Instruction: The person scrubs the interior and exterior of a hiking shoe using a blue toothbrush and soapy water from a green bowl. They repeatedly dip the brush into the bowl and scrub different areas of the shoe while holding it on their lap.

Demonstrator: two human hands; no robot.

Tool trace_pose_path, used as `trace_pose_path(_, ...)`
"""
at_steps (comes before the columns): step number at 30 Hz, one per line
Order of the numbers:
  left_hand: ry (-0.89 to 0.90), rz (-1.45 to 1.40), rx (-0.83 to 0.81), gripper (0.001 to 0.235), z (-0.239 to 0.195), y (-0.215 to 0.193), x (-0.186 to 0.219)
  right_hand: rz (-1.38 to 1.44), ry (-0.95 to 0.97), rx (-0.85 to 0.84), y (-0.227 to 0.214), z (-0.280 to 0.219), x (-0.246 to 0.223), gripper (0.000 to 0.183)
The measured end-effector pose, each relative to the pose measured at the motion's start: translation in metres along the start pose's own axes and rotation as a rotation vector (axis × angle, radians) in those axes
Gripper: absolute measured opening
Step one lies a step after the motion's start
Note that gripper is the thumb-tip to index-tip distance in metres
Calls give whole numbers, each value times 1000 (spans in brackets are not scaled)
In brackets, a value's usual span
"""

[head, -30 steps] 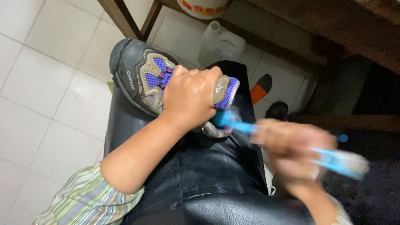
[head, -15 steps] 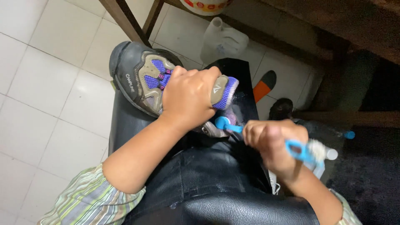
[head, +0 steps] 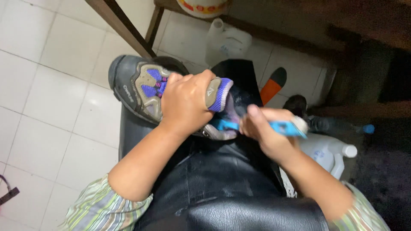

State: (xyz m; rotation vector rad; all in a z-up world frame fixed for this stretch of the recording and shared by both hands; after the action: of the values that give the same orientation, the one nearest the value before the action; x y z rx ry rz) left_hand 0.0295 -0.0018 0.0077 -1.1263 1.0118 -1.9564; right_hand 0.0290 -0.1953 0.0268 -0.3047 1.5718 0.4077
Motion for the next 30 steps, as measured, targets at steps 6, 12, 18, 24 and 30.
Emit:
trace_pose_path(6, 11, -11, 41, 41, 0, 3, 3, -216, -16, 112, 0, -14, 23, 51)
trace_pose_path(12, -30, -8, 34, 42, -5, 4, 1, -21, 28, 76, 6, -11, -55, 62)
trace_pose_path(18, -17, -58, 61, 39, -1, -2, 5, -39, 134, 108, -8, -16, -2, 56)
trace_pose_path(24, 57, 54, 72, 41, -6, 8, 9, 115, 9, 171, 8, -12, 7, 59)
trace_pose_path(30, -5, 31, -43, 43, -8, -1, 10, 177, 129, 162, -50, -28, -68, 61)
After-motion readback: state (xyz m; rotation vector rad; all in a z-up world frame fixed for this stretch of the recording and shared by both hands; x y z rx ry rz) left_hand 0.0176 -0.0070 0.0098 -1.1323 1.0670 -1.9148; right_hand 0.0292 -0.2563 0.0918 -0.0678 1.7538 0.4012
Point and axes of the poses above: each hand's wrist, its own z-axis towards the middle knuckle, its own y-axis out of the palm, x = y × z, the point moved 3 cm from there along z, towards the middle knuckle, and after that the axes turned 14 degrees about y, right-handed, at the moved point
